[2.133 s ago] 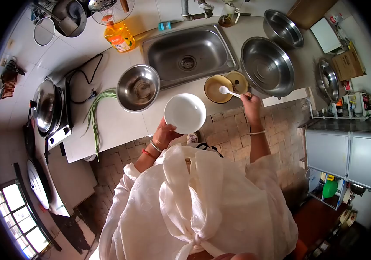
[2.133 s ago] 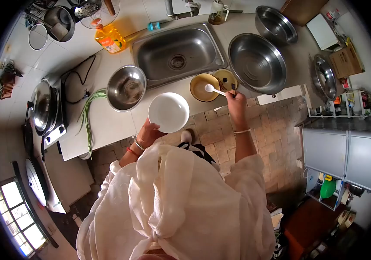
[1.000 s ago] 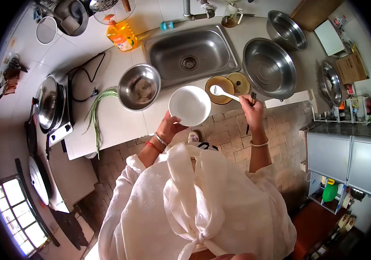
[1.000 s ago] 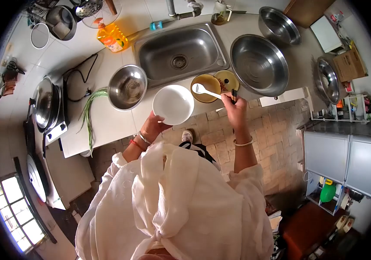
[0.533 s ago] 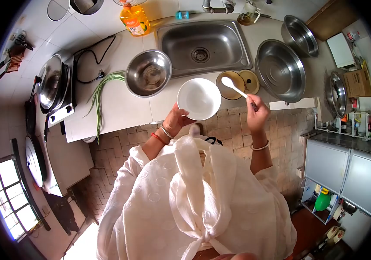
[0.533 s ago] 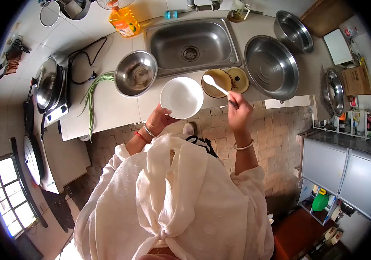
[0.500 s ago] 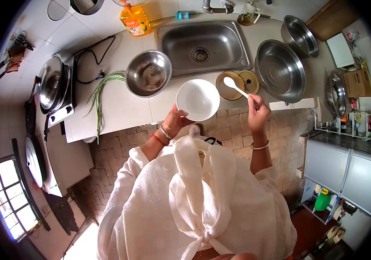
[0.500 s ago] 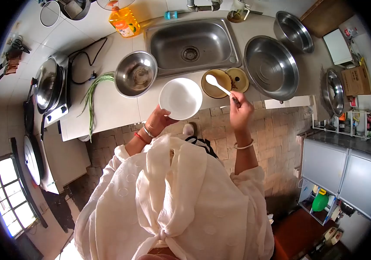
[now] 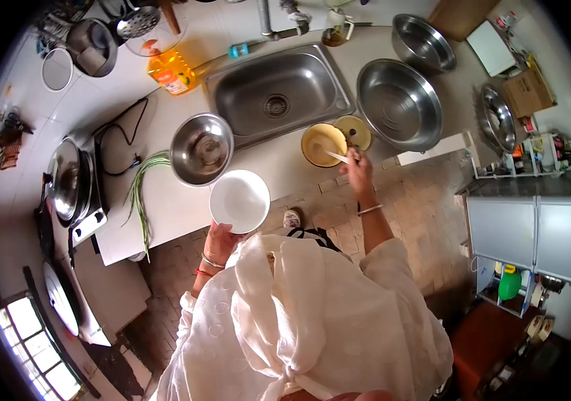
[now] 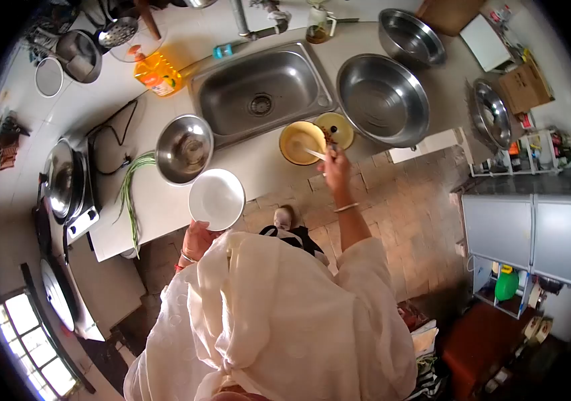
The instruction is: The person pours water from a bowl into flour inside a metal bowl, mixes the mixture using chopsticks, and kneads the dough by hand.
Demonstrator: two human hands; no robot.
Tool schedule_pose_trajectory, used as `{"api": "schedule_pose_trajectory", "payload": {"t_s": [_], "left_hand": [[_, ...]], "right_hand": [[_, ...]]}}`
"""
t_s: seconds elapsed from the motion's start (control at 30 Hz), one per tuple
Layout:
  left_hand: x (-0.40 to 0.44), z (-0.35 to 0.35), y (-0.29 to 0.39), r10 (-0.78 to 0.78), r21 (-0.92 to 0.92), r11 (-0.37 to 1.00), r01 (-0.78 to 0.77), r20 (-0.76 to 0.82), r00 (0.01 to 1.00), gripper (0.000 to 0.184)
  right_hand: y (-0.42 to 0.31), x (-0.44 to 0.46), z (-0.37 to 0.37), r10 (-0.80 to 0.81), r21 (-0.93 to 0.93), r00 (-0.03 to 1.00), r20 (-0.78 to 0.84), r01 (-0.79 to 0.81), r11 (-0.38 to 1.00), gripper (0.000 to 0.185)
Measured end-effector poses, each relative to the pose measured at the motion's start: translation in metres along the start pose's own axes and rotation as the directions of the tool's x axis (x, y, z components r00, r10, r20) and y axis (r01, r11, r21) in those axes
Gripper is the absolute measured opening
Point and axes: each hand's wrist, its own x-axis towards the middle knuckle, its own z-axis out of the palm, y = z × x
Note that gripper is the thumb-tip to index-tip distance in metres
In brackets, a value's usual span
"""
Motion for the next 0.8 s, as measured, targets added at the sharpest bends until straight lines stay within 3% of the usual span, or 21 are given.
{"api": "schedule_pose_trajectory", "payload": {"t_s": [0.07,0.2,0.27,0.3,0.37,0.53,0.57,0.63,0.67,0.8], "left_hand": [[-0.009,-0.004,0.002,0.014,-0.028,0.999,-0.015,-0.064,0.998,0.066],[-0.035,-0.004,0.01,0.074,-0.118,0.989,-0.088,-0.123,0.99,0.067],[-0.048,-0.011,0.015,0.084,-0.109,0.99,-0.094,-0.096,0.992,0.068],[-0.053,-0.016,0.017,0.074,-0.104,0.991,-0.081,-0.07,0.995,0.069],[-0.061,-0.021,0.02,0.119,-0.13,0.983,-0.127,-0.074,0.99,0.07],[-0.08,-0.055,0.009,0.185,-0.172,0.963,-0.207,-0.137,0.973,0.072],[-0.084,-0.059,0.007,0.196,-0.18,0.957,-0.228,-0.177,0.964,0.07],[-0.099,-0.068,0.005,0.223,-0.191,0.941,-0.279,-0.267,0.937,0.066],[-0.107,-0.072,0.007,0.231,-0.191,0.936,-0.296,-0.3,0.925,0.066],[-0.136,-0.096,0.009,0.257,-0.256,0.892,-0.373,-0.392,0.883,0.063]], "right_hand": [[0.019,0.009,-0.015,0.027,0.013,0.997,-0.069,-0.026,1.0,0.025],[0.036,0.034,-0.032,-0.072,-0.209,0.997,0.036,0.078,0.975,0.037],[0.048,0.062,-0.03,0.13,-0.182,0.988,0.078,-0.114,0.977,0.042],[0.043,0.078,-0.029,0.412,-0.199,0.904,0.114,-0.386,0.901,0.045],[0.02,0.074,-0.013,0.381,-0.219,0.902,0.203,-0.338,0.915,0.041],[0.019,0.069,0.011,0.148,-0.396,0.954,0.262,-0.033,0.918,0.035],[0.02,0.056,0.017,0.059,-0.303,0.967,0.247,0.019,0.953,0.034],[0.014,0.034,0.033,0.049,-0.305,0.922,0.383,0.076,0.949,0.03],[0.013,0.018,0.047,-0.072,-0.189,0.905,0.419,0.164,0.968,0.025],[-0.016,-0.058,0.12,-0.002,-0.112,0.792,0.611,0.088,0.99,0.015]]}}
